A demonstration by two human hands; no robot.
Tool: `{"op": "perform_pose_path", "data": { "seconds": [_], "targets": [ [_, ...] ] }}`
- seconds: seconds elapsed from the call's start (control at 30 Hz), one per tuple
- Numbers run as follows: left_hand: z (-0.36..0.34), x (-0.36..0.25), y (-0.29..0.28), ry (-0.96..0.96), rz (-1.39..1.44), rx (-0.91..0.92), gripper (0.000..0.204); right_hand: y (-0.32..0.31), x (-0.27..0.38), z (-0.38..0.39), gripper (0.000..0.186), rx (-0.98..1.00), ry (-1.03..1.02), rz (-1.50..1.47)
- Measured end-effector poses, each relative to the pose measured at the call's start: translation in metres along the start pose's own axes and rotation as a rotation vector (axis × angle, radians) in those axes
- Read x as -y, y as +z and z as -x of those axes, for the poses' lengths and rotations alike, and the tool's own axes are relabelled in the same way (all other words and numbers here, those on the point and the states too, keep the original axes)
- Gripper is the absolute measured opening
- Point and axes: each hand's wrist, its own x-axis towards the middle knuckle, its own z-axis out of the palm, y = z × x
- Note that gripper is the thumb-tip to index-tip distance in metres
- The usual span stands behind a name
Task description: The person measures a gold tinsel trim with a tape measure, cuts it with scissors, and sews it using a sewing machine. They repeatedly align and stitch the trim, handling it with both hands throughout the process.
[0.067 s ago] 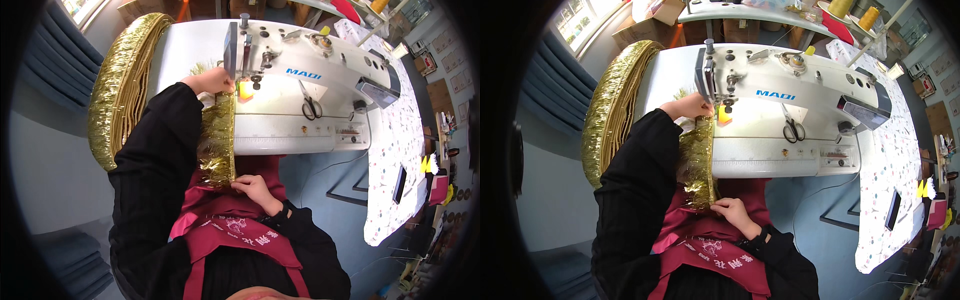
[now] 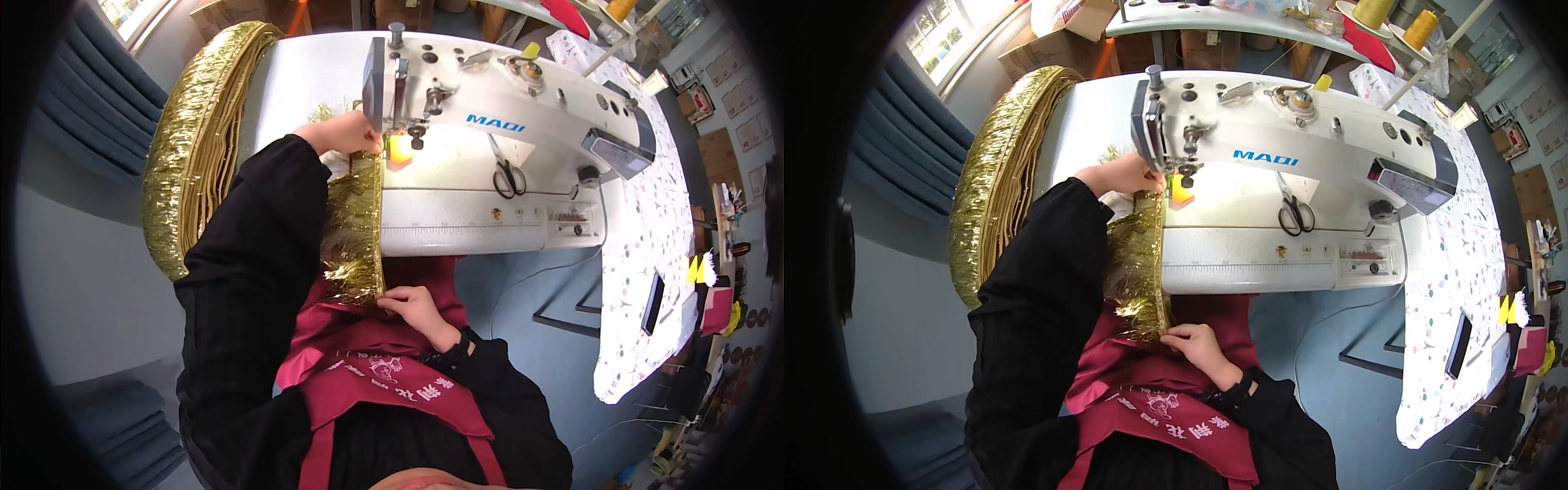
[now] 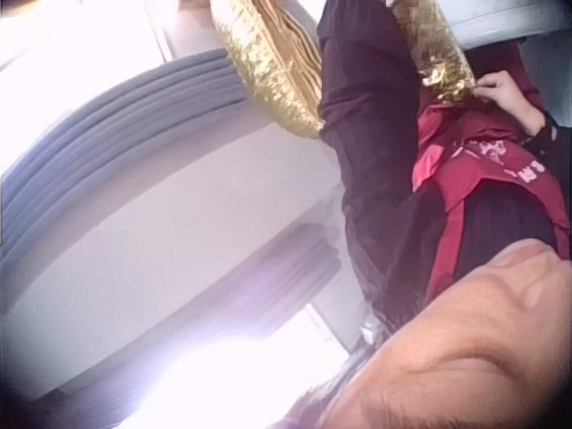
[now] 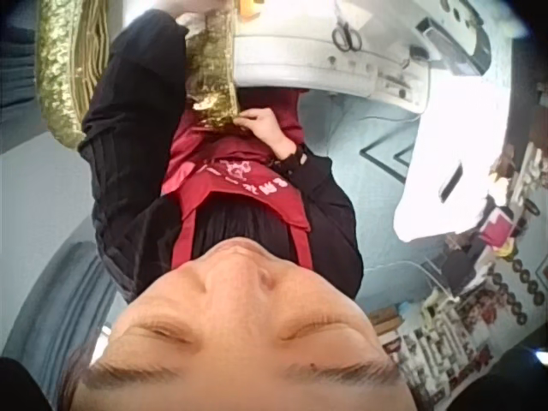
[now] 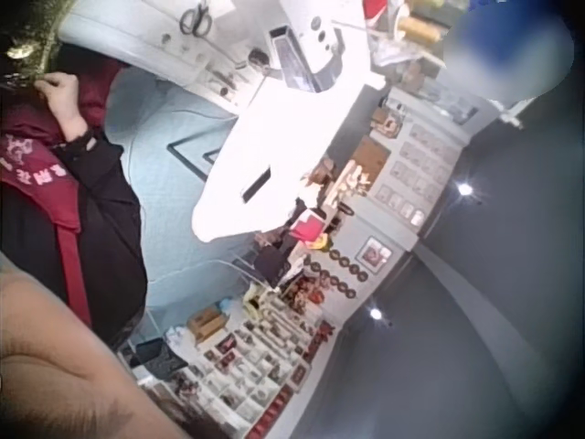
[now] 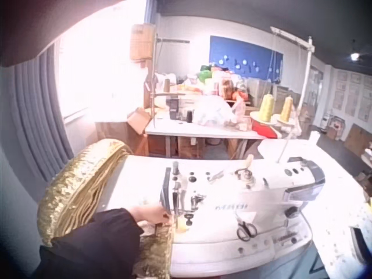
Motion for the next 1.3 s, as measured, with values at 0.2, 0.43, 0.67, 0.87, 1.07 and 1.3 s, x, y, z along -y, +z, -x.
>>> {"op": "perform_pose_path", "data": {
  "seconds": [0.2,0.43,0.67,0.87,1.07,1.3],
  "targets": [
    [-0.007,-0.005,-0.014,0.025,0.045,0.154,0.012,-0.012,0.025,-0.011,0.020,-0.035,-0.212,0.485],
    [-0.014,-0.006,-0.020,0.084,-0.021,0.211,0.017,-0.057,0.132,-0.040,0.017,-0.122,-0.715,0.820],
    [-0.018,-0.001,-0.019,0.133,-0.039,0.191,0.018,-0.047,0.163,-0.120,0.033,-0.181,-0.847,1.040],
    [-0.021,0.010,-0.011,0.105,-0.082,0.177,0.027,-0.042,0.154,-0.128,0.038,-0.203,-0.823,1.101],
    [-0.008,-0.005,-0.049,0.016,-0.097,0.250,0.051,-0.045,0.153,-0.131,0.039,-0.206,-0.799,1.040],
    [0.066,-0.033,-0.114,-0.247,-0.338,0.020,0.049,-0.045,0.153,-0.128,0.041,-0.225,-0.795,0.996]
  ]
}}
